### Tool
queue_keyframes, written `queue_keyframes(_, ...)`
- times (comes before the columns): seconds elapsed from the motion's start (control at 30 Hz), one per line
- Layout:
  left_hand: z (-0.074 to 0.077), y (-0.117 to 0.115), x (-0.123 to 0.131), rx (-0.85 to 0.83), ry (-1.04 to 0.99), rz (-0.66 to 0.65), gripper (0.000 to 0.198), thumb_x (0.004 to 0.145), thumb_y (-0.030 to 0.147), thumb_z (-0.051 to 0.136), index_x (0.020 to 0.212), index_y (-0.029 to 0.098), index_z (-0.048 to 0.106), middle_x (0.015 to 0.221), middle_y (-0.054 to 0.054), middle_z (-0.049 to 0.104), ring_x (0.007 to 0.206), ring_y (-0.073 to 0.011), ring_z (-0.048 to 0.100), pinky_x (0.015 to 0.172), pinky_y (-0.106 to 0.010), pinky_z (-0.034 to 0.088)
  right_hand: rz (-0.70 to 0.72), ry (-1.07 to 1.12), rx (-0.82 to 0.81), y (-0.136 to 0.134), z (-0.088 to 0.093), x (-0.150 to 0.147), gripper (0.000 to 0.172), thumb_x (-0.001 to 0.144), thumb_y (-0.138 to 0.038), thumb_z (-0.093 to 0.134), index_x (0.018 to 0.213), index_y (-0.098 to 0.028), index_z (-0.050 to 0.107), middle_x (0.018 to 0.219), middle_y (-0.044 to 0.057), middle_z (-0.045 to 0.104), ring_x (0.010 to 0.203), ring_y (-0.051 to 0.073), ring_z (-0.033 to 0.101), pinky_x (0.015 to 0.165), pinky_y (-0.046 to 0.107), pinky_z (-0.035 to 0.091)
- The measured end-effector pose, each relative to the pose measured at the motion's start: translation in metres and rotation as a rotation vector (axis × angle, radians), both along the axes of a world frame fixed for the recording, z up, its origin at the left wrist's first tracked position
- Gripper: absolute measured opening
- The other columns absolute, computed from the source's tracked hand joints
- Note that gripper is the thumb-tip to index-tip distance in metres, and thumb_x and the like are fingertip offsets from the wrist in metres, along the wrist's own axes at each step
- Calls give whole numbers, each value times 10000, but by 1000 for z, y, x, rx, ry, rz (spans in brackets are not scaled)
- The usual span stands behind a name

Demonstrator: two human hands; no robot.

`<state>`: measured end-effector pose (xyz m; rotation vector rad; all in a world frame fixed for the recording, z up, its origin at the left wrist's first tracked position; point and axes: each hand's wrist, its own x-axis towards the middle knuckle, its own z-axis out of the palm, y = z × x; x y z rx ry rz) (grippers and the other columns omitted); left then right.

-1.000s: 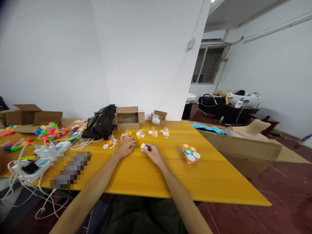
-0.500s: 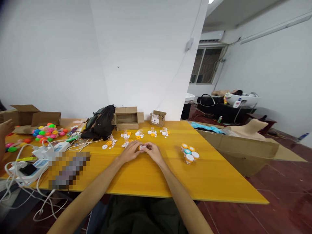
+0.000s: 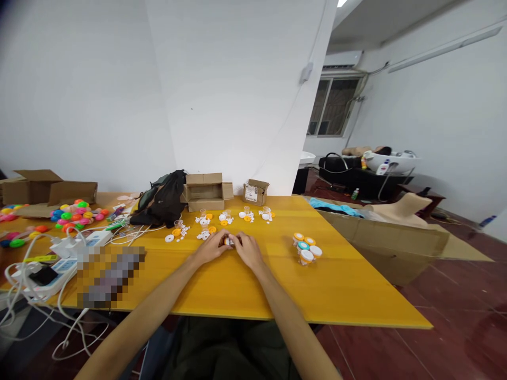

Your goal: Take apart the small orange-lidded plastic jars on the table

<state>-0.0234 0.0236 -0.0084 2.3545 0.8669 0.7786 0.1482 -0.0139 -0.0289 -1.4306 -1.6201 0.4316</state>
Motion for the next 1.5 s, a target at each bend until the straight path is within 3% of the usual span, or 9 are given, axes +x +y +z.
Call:
queue_keyframes(0.1, -1, 1, 0, -28, -34, 10, 204, 839, 238, 620, 1032, 230, 556, 1016, -25, 688, 923, -218, 638, 874, -329, 485, 95, 28, 74, 2, -2, 0, 185, 833, -414, 578, 871, -244, 639, 851, 37, 708, 759, 218, 648, 720, 334, 503)
queue_keyframes(0.2, -2, 3, -1, -48, -58, 14, 226, 852, 236, 606, 1069, 237, 540, 1062, -32, 687, 955, -217, 642, 891, -332, 485, 88, 51, 108, 4, -5, 0, 263, 794, -440, 629, 967, -242, 629, 938, 38, 702, 781, 210, 636, 734, 336, 513)
queue_keyframes(0.4, -4, 4, -2, -43, -49, 20, 305, 828, 240, 654, 1110, 248, 538, 1089, -38, 693, 1013, -231, 642, 932, -343, 479, -13, -51, 21, 6, -6, 5, 303, 887, -487, 503, 729, -251, 608, 747, 46, 683, 747, 238, 650, 717, 339, 493)
queue_keyframes(0.53, -3, 4, -2, -37, -20, 34, 252, 855, 247, 620, 1097, 249, 546, 1068, -28, 693, 1004, -221, 640, 934, -334, 477, 89, -34, 72, 4, -4, 3, 196, 862, -410, 521, 874, -247, 629, 857, 35, 698, 776, 225, 652, 744, 345, 510)
queue_keyframes(0.63, -1, 2, -2, -32, -12, 30, 226, 873, 271, 599, 1090, 247, 543, 1076, -28, 689, 1004, -219, 637, 928, -332, 477, 48, -46, 131, 2, -3, 2, 211, 822, -408, 581, 956, -253, 632, 980, 46, 696, 873, 227, 649, 817, 358, 508)
queue_keyframes(0.83, -1, 1, -2, -27, -7, 4, 226, 856, 258, 612, 1073, 247, 550, 1052, -26, 693, 982, -222, 640, 923, -333, 479, -10, -56, 7, 2, -3, 3, 244, 863, -465, 544, 780, -246, 614, 797, 40, 692, 784, 231, 647, 738, 335, 488)
queue_keyframes(1.1, -2, 4, -2, -21, -30, 2, 207, 875, 310, 597, 1072, 249, 576, 1085, -31, 694, 1010, -225, 635, 938, -343, 478, 89, 38, 93, 4, -4, 1, 226, 800, -408, 599, 963, -256, 637, 964, 37, 689, 852, 222, 630, 793, 352, 501)
queue_keyframes(1.3, -6, 7, -2, -34, -35, 7, 246, 839, 275, 633, 1075, 241, 569, 1072, -33, 700, 996, -226, 642, 928, -351, 486, 31, 14, -5, 3, -2, 3, 290, 873, -495, 504, 771, -247, 613, 785, 44, 686, 769, 238, 643, 742, 355, 499)
queue_keyframes(1.5, -7, 8, -1, -35, -80, -5, 231, 847, 299, 626, 1064, 230, 592, 1030, -29, 709, 954, -209, 652, 869, -320, 503, 123, 69, 122, 4, -5, 1, 256, 831, -423, 547, 989, -239, 630, 985, 52, 684, 864, 216, 635, 790, 351, 513)
